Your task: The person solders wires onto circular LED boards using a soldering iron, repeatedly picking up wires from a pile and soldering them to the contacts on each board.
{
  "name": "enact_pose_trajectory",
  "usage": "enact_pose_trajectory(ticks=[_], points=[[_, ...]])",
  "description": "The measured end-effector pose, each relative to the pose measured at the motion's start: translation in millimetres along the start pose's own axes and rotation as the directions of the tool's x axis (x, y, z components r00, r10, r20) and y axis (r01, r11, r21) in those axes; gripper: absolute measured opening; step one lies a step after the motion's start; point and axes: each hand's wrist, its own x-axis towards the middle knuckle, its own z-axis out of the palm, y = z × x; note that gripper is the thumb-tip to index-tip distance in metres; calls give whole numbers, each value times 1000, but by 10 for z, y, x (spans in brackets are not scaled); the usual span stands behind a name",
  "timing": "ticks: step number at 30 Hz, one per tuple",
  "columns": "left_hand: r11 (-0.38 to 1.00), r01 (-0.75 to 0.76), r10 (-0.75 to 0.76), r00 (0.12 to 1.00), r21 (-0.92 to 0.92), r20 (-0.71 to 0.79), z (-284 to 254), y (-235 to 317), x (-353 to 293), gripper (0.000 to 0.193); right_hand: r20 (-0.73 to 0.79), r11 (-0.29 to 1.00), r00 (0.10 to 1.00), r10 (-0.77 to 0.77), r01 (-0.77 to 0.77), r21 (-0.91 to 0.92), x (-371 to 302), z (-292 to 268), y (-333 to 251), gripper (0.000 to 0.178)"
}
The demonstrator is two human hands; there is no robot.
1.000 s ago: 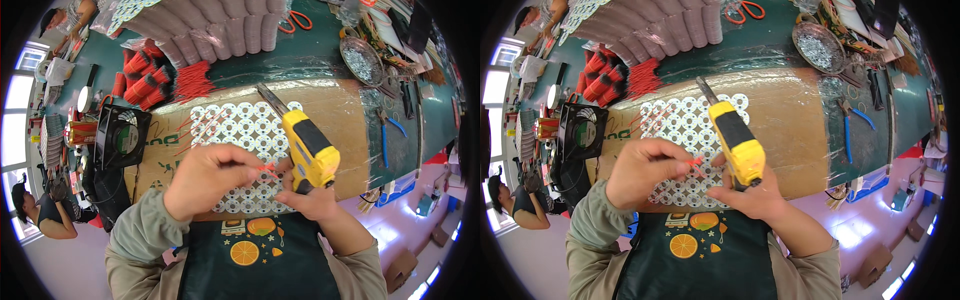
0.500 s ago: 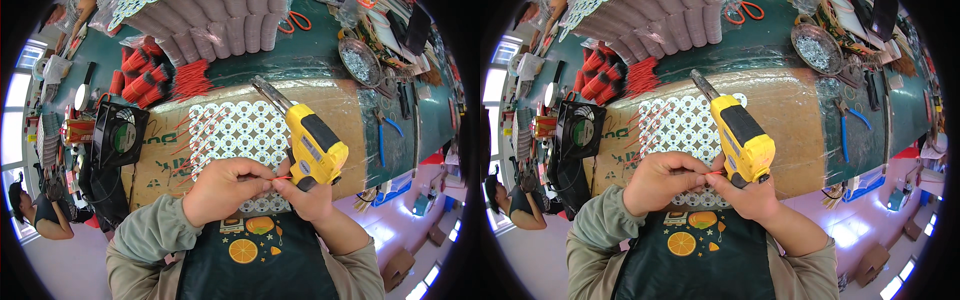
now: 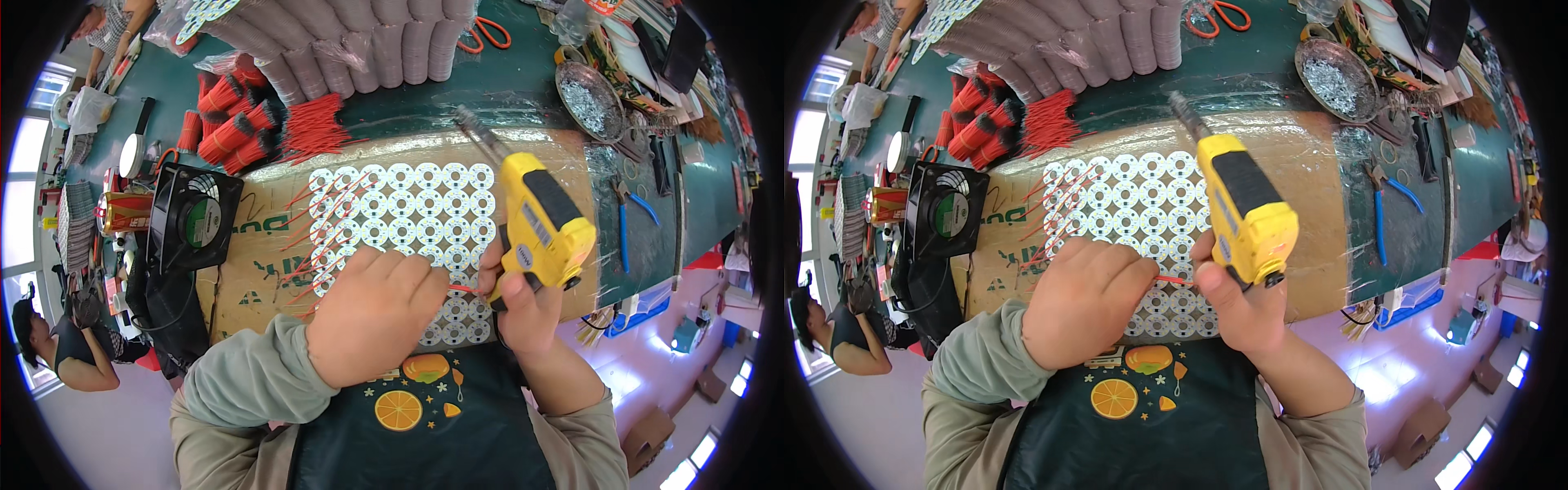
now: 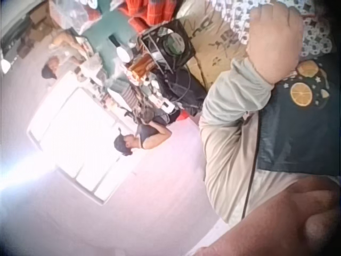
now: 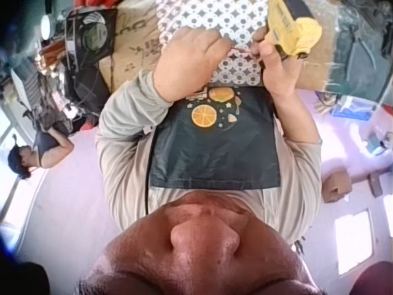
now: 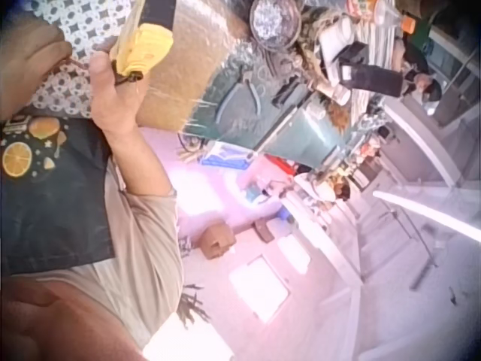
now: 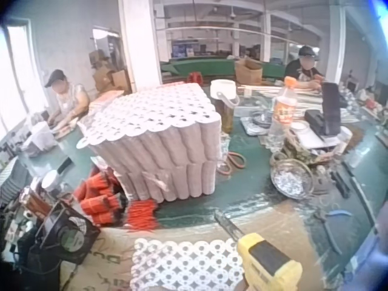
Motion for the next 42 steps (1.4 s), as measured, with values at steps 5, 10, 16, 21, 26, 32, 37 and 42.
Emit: enact_pose_trajectory(ticks=[5,10,16,21,26,32,37,42], points=[[981,-105,101,994,164,35,-10,194,45,28,-47,997,997,-66,64,-47,61,-7,13,29],[980,-144,142,990,135,28,50,273,42,31,0,998,999,-42,42,-37,41,56,28,30],[989,-102,98,994,110,40,-7,195,38,28,5,998,999,-35,35,54,27,76,40,27],[992,17,8,981,125,-191,-57,-313,-31,26,15,1000,1000,16,-17,19,-68,-32,-7,19],[961,101,-10,944,257,-331,-20,-663,-59,29,112,986,979,168,-165,-37,-200,-174,37,78],[966,85,3,940,244,-341,119,-817,-130,28,213,966,946,246,-257,22,-247,-160,39,53],[975,94,-16,933,202,-358,133,-820,-151,26,278,971,930,241,-228,-78,-331,-335,172,36],[981,123,-63,934,152,-353,133,-836,-179,31,208,935,919,335,-297,-194,-367,-299,100,55]])
